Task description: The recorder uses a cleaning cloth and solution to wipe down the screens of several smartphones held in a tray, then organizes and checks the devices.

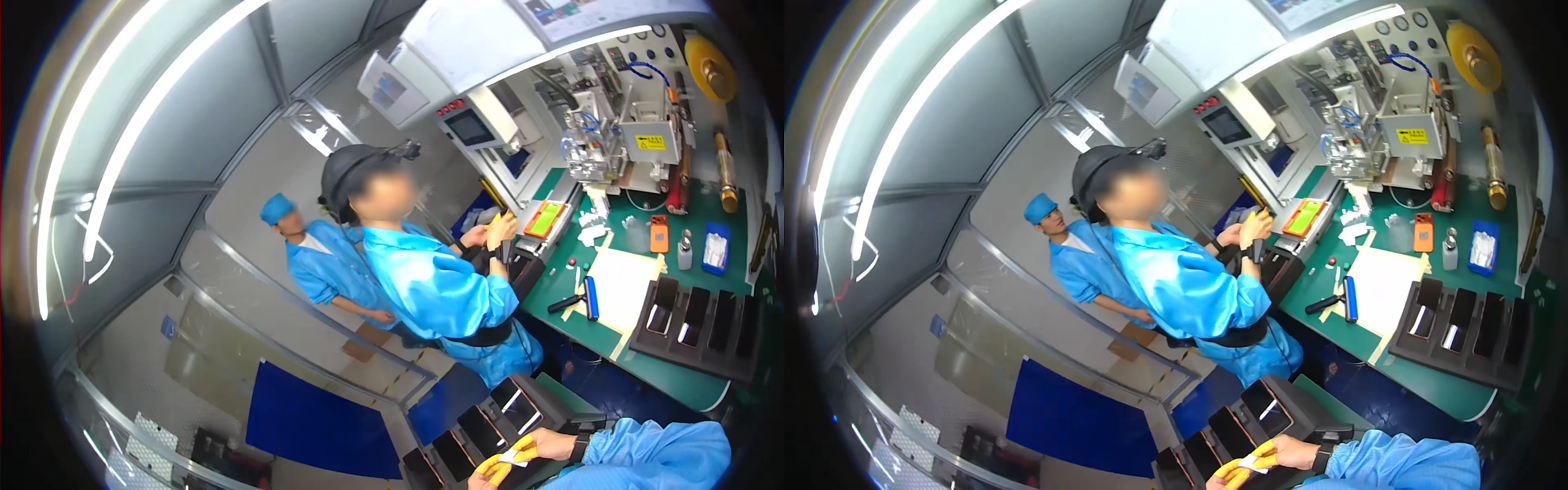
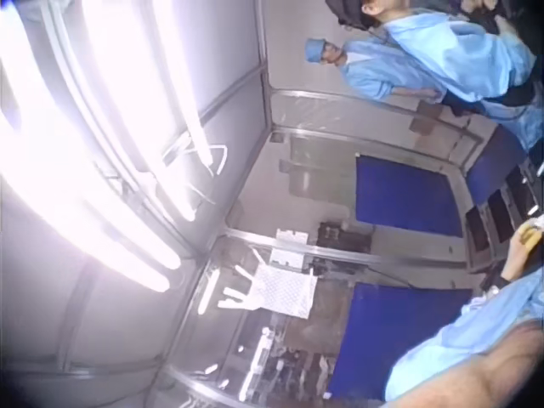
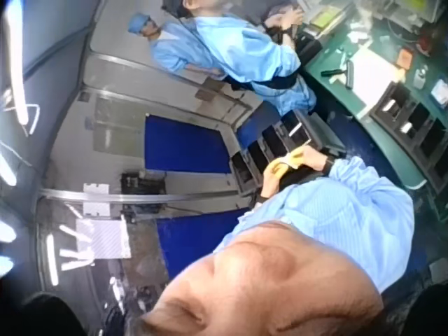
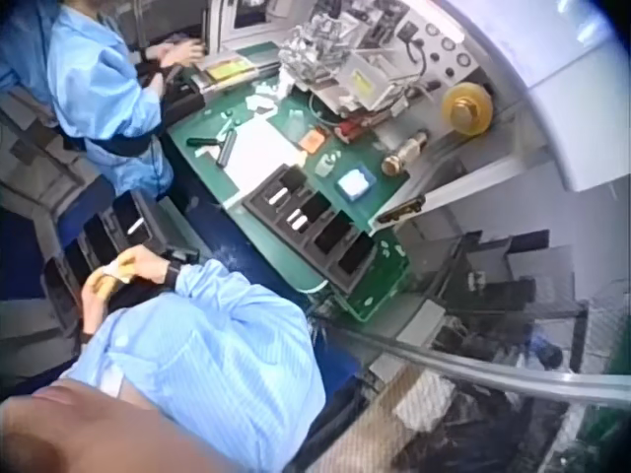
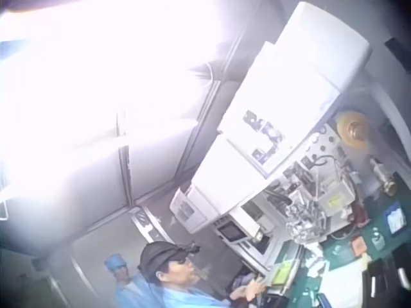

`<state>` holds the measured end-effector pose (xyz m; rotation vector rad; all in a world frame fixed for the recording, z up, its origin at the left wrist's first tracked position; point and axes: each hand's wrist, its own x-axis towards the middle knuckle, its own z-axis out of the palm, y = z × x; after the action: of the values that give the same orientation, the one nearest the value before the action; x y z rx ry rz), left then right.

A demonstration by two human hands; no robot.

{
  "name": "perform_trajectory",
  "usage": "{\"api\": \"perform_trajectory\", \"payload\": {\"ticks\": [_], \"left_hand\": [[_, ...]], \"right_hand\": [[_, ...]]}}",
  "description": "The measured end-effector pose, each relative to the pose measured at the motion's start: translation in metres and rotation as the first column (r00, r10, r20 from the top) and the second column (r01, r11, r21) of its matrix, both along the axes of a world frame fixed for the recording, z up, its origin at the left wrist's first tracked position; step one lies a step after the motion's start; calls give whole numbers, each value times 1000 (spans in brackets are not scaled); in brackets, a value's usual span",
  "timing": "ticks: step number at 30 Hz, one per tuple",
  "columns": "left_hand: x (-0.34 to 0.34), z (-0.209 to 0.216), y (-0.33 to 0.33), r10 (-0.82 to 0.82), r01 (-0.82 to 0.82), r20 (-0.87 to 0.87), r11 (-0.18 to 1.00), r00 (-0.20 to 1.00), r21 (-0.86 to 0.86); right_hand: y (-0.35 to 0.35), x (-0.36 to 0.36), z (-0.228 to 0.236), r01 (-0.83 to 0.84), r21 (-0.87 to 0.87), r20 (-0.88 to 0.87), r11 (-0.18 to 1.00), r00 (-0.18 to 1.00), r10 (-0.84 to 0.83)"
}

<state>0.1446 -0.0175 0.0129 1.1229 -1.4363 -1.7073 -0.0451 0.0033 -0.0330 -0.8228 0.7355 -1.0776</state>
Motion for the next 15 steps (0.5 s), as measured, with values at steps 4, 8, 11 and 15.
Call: {"api": "perform_trajectory", "payload": {"ticks": [4, 8, 11, 15], "left_hand": [[-16, 17, 3, -41, 42, -5, 998, 999, 43], [-25, 14, 1, -69, 68, 9, 997, 998, 47], [-30, 9, -2, -89, 88, 7, 994, 996, 57], [-46, 19, 1, -140, 140, 45, 990, 989, 11]], "right_hand": [[6, -12, 14, -81, -83, -63, 993, 995, 76], [11, -21, 11, -44, -102, -44, 994, 998, 40], [15, -26, 14, -69, -57, 16, 996, 997, 70], [25, -29, 17, 54, -167, -116, 984, 990, -74]]}}
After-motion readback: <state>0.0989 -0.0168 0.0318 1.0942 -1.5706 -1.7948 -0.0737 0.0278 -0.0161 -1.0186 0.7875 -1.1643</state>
